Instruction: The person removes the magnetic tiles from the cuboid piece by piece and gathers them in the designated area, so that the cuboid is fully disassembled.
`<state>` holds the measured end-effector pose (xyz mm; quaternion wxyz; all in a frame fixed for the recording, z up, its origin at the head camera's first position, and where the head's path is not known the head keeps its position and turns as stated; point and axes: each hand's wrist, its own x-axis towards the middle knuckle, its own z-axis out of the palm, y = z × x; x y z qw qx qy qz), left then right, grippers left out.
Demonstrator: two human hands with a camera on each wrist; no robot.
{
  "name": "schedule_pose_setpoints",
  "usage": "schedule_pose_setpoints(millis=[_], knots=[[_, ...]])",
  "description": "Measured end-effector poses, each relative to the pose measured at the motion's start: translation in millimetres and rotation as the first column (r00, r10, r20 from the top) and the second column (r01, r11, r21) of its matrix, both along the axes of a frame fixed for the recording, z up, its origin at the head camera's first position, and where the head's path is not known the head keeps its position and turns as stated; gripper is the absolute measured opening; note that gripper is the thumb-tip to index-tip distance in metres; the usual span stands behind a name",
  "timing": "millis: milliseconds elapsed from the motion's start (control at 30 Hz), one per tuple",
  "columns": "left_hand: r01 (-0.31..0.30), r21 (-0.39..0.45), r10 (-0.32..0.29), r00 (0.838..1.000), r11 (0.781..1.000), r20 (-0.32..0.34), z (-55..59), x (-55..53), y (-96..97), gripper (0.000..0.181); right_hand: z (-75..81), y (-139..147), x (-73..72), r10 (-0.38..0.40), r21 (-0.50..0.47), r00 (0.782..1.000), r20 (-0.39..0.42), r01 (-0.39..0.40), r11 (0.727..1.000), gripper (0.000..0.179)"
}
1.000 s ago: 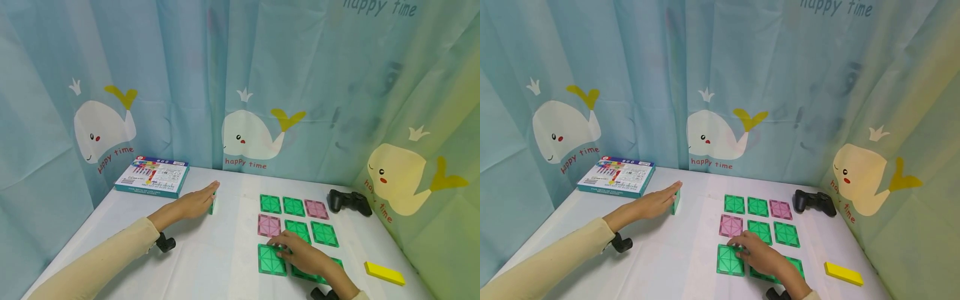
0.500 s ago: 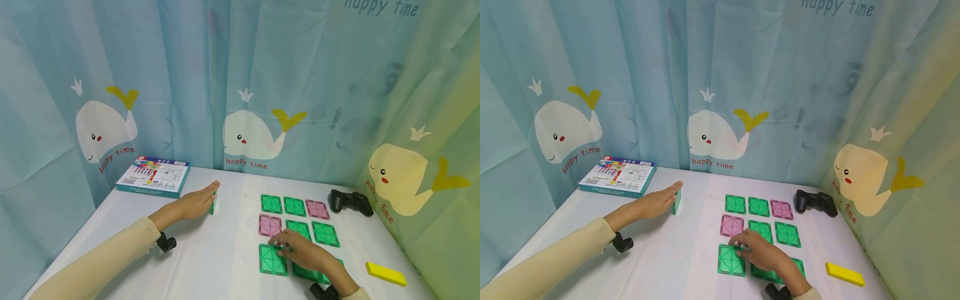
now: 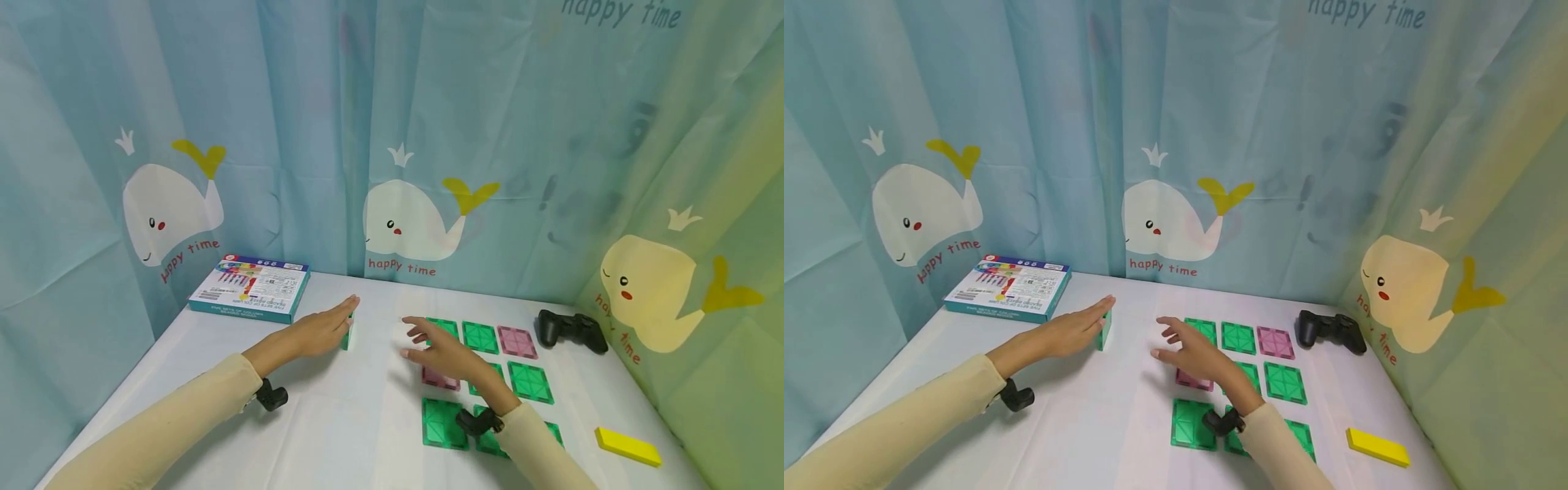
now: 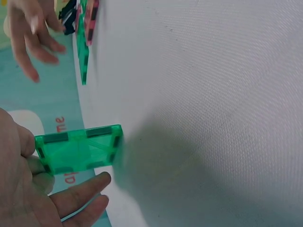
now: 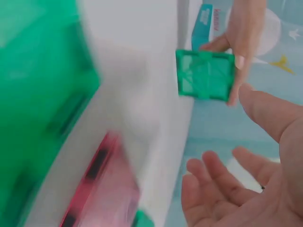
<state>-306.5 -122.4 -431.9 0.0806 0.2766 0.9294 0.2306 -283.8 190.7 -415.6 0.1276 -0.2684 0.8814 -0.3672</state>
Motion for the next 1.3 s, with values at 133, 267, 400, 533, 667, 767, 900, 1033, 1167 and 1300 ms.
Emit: schedule_pose_setpoints(millis=[133,267,400,533,667,767,900,1033,1167,1300], knots=[[0.002,0.013,-0.002,1.000,1.000,-0.004,-0.3,1.2,0.1,0.062,-3.7,-35,-14.4,-0.046,0.111,0.996,0.078,0.037,0.993,0.077],[0.015,0.012,-0.015,1.000,1.000,-0.008,2.3,2.7,0.7,0.061,-10.9,-72,-25.2,-0.036,0.225,0.998,0.058,0.022,0.974,0.091],[0.023,0.008,-0.022,1.000,1.000,-0.022,5.4,2.5,1.0,0.059,-20.4,-102,-35.7,-0.034,0.253,0.999,0.012,0.029,0.967,0.104],[0.031,0.018,-0.031,0.999,0.999,-0.024,5.1,1.6,-0.3,0.059,-25.8,-119,-40.1,-0.067,0.252,0.998,-0.007,0.066,0.965,0.104],[0.027,0.029,-0.026,1.000,0.999,-0.014,7.7,3.2,-5.9,0.059,-26.8,-126,-40.6,-0.100,0.249,0.995,-0.029,0.104,0.963,0.095],[0.023,0.036,-0.023,1.000,0.999,0.002,10.9,3.7,-12.5,0.059,-25.5,-130,-40.3,-0.110,0.232,0.994,-0.027,0.113,0.966,0.091],[0.015,0.074,-0.018,0.999,0.997,0.033,7.6,2.1,-20.3,0.059,-24.9,-131,-39.0,-0.110,0.216,0.994,-0.029,0.113,0.970,0.087],[-0.023,0.104,0.017,0.998,0.994,0.067,-3.5,2.2,-27.2,0.062,-26.0,-127,-39.1,-0.101,0.205,0.994,-0.050,0.109,0.973,0.086],[-0.077,0.105,0.070,0.995,0.991,0.066,-16.3,5.3,-30.7,0.060,-25.6,-122,-39.8,-0.087,0.210,0.994,-0.073,0.100,0.972,0.085],[-0.116,0.115,0.113,0.993,0.987,0.030,-25.3,9.9,-31.2,0.053,-23.5,-116,-42.5,-0.098,0.230,0.993,-0.070,0.112,0.967,0.085]])
